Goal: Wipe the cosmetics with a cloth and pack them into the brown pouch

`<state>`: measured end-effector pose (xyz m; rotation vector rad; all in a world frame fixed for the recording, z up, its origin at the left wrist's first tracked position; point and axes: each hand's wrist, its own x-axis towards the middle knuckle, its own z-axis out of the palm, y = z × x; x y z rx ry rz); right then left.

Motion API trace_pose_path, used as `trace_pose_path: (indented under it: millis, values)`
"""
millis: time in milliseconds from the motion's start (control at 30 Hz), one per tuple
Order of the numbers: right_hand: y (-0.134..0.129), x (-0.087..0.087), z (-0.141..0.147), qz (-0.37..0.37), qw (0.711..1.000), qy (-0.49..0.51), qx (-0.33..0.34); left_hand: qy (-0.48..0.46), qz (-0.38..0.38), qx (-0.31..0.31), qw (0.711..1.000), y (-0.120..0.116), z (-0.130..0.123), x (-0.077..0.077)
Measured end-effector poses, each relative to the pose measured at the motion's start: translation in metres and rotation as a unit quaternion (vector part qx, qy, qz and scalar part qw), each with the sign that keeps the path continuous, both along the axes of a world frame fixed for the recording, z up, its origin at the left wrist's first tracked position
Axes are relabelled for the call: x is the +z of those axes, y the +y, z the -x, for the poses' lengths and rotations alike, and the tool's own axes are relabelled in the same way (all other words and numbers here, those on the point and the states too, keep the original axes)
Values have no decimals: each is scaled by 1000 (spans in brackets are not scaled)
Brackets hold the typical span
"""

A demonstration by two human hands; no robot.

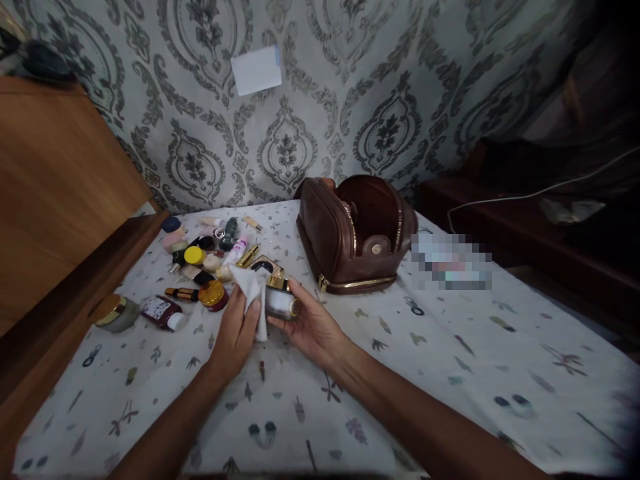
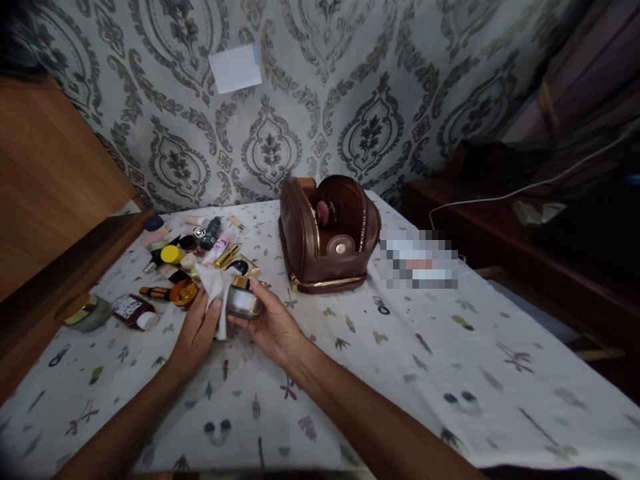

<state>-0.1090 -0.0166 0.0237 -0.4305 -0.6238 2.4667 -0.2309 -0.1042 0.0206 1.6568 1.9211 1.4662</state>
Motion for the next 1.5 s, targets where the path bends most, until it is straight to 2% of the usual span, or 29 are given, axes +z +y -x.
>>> trace_pose_path:
  millis: [100, 233, 367, 667, 933, 1133, 1333, 1500]
  values:
    - [0, 2, 0, 22, 1000, 2, -3, -2, 8, 4, 1000, 0, -1, -3]
    - [1, 2, 1, 39, 999, 3, -5, 50, -5, 10, 999, -3, -3, -7]
    - [1, 3, 2, 94, 996, 11, 1, 89, -19, -1, 996, -4, -1, -9]
    - [3, 11, 2, 150, 989, -4, -17, 58, -1, 15, 998, -1, 1, -11]
    - [2, 7, 4, 152, 988, 5, 4, 74, -26, 36, 996, 1, 2, -6]
    - [-5, 7, -1, 107, 992, 61, 20, 81, -29, 24, 996, 2, 4, -5]
    - [-4, 5, 1, 112, 993, 12, 17, 59, -32, 30, 997, -1, 3, -4]
    - [-4, 2, 4, 75, 997, -3, 8, 25, -23, 65, 997, -5, 1, 0]
